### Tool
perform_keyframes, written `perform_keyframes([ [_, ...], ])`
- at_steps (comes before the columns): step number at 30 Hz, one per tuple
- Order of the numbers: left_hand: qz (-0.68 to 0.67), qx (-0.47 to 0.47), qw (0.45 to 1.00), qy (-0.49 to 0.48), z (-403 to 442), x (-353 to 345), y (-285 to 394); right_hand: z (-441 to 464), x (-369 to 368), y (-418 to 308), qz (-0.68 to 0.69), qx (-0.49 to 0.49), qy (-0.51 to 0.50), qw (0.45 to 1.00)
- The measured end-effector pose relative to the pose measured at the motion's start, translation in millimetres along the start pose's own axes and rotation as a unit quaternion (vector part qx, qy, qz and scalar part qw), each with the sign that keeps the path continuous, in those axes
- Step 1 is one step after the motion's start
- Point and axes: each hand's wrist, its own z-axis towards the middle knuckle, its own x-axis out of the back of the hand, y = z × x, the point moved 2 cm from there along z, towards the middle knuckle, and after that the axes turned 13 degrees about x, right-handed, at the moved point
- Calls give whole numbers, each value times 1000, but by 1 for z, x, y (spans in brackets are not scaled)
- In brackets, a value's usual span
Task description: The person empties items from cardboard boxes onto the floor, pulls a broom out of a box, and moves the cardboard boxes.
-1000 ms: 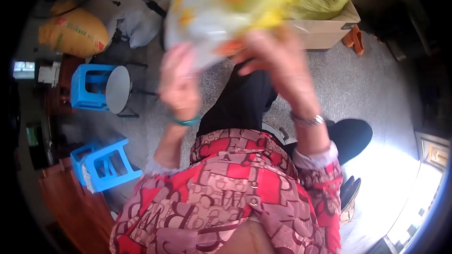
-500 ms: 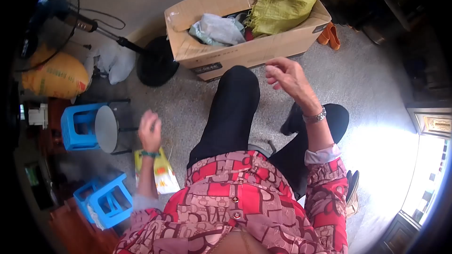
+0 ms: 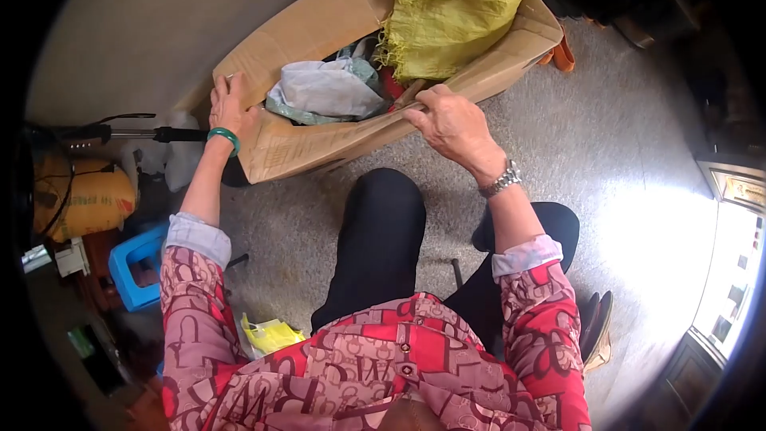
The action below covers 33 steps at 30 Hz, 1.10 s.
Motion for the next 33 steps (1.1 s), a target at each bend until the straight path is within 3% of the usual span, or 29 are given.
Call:
perform_keyframes([
  [5,2,-93,993,76,9,-14,-27,4,-8,-4,-26,-15,-40,999],
  [8,-45,-89,993,63,37,6,-41,3,-5,-5,-22,-24,-36,999],
  [12,67,-197,978,25,31,22,-17,1,-6,-6,-16,-20,-13,1000],
  [13,118,-144,982,-34,29,18,-11,0,-8,-7,-14,-19,-9,1000],
  [16,171,-54,983,-46,25,5,14,-1,-8,-4,-35,-23,-13,999],
  [19,180,-31,983,-22,26,-5,19,-2,-9,-6,-40,-11,-1,999],
  [24,137,-81,987,-6,33,7,2,0,-6,-6,-27,-18,-10,999],
  [27,37,-196,979,51,31,26,-13,-4,-9,-7,-22,-15,-18,999],
  [30,1,-211,976,46,36,35,-20,-9,-8,-13,-26,-16,-28,999],
  [31,-7,-249,963,101,37,37,-18,-11,-9,-15,-24,-16,-33,999],
  [33,-6,-239,966,103,44,39,-17,-14,-9,-17,-25,-17,-39,999],
])
